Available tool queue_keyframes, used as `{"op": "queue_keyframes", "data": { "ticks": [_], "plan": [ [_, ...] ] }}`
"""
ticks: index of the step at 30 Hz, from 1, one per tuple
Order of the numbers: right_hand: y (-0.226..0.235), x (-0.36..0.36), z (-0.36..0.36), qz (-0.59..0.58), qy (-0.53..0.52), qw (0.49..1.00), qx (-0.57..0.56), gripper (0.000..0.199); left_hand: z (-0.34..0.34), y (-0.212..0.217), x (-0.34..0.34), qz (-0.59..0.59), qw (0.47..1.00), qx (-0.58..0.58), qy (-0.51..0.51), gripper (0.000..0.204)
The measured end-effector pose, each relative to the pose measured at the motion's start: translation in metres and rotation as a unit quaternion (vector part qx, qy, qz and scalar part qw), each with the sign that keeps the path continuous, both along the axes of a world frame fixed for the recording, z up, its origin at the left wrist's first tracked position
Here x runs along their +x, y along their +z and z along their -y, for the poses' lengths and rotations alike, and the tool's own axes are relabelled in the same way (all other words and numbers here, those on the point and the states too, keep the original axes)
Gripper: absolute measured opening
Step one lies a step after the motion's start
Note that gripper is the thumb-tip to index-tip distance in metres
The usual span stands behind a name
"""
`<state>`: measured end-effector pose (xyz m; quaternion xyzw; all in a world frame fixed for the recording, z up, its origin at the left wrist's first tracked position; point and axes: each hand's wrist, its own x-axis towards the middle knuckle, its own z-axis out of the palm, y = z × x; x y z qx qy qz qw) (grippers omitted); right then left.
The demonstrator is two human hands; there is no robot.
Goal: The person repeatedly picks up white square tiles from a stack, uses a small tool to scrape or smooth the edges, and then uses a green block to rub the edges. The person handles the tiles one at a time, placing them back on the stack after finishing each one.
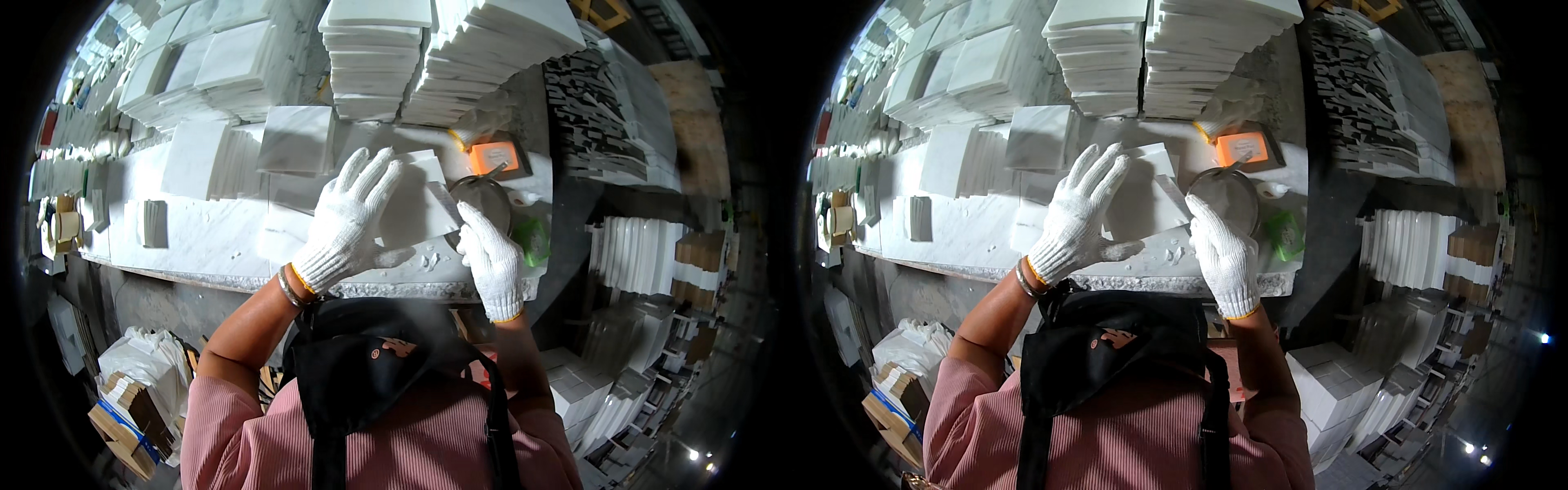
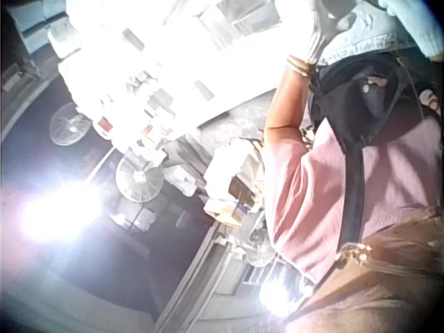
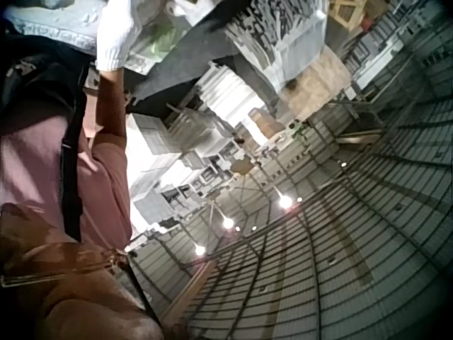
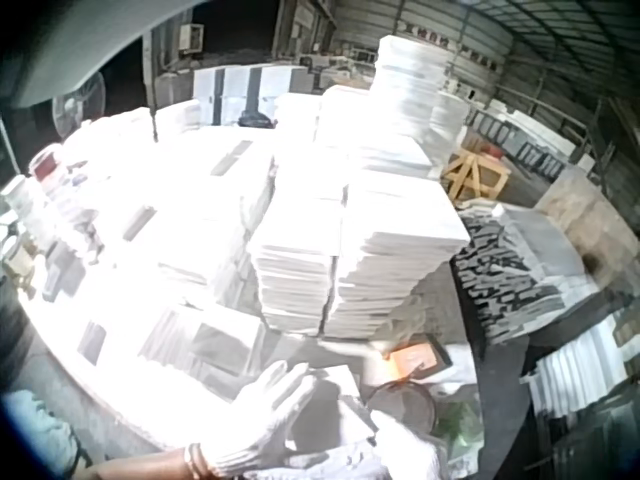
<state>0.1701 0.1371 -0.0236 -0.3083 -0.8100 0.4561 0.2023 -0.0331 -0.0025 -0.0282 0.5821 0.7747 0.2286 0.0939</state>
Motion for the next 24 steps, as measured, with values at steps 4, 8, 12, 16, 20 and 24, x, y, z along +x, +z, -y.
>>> {"op": "queue_keyframes", "data": {
  "ticks": [4, 8, 12, 16, 20, 24],
  "plan": [
    [0.005, -0.012, 0.021, 0.012, 0.005, 1.000, 0.005, 0.036, 0.000, -0.001, 0.002, -0.014, 1.000, 0.023, 0.009, 0.106],
    [-0.003, -0.016, 0.024, -0.008, 0.022, 1.000, 0.013, 0.035, 0.001, -0.003, 0.001, -0.013, 1.000, 0.023, 0.002, 0.106],
    [0.013, -0.010, 0.012, 0.009, -0.042, 0.994, -0.105, 0.034, 0.001, -0.003, 0.003, -0.016, 1.000, 0.012, 0.001, 0.108],
    [0.006, -0.015, 0.033, 0.003, 0.032, 0.999, -0.033, 0.034, 0.001, -0.004, 0.002, -0.012, 1.000, -0.006, -0.001, 0.113],
    [0.008, -0.012, 0.045, -0.025, 0.068, 0.993, -0.089, 0.034, 0.007, -0.010, -0.006, -0.050, 0.998, -0.029, -0.019, 0.117],
    [0.031, 0.008, 0.050, -0.051, -0.048, 0.964, -0.255, 0.037, 0.008, 0.014, -0.008, -0.035, 0.999, 0.001, -0.037, 0.115]
  ]
}}
